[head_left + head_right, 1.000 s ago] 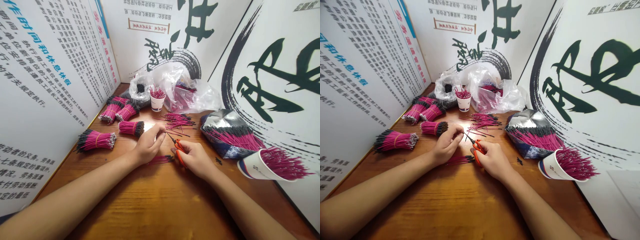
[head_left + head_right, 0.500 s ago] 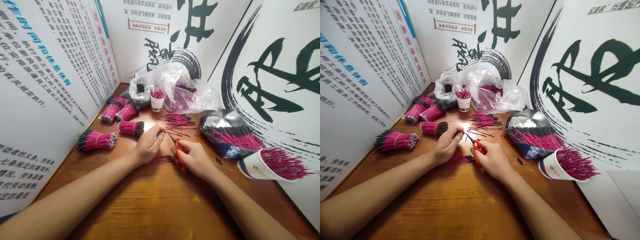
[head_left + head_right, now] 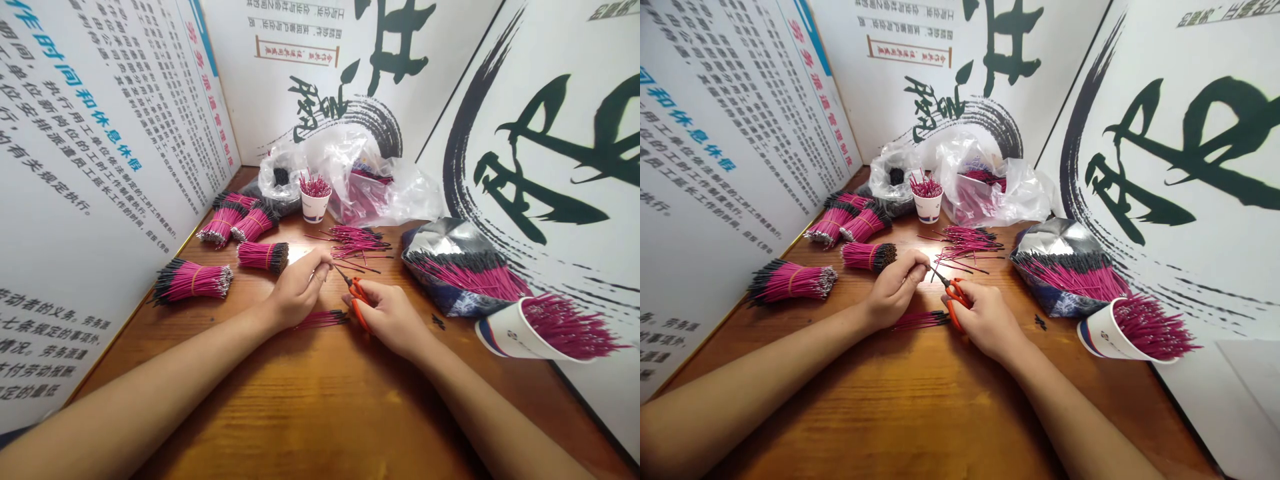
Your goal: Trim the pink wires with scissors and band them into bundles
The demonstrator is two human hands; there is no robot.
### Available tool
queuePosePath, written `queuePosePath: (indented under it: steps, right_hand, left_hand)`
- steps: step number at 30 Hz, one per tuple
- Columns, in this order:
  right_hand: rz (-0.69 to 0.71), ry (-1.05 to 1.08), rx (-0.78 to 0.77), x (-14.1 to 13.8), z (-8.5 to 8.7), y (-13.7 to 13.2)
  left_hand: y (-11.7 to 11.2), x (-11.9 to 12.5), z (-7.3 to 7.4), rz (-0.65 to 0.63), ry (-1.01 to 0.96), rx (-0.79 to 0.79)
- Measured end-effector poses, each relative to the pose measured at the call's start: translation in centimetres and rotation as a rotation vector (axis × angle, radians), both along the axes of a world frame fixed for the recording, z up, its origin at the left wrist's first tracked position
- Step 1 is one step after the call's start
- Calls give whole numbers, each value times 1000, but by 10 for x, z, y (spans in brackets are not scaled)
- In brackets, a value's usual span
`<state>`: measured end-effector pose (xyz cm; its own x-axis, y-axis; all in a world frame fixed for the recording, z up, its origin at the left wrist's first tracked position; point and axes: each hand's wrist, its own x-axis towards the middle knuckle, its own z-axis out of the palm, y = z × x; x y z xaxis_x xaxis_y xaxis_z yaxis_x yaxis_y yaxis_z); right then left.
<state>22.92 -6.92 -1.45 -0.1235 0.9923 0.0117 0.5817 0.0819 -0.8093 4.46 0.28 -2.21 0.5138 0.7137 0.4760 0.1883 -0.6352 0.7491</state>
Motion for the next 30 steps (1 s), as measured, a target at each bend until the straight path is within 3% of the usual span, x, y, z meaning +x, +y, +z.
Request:
queuePosePath:
  steps: [22, 30]
  right_hand:
    - [5, 15, -19, -1, 1, 0]
    - [-8, 6, -9, -1, 1, 0]
  left_hand:
    - [0, 0, 0, -8, -13, -32]
    - [0, -1, -2, 47, -20, -45]
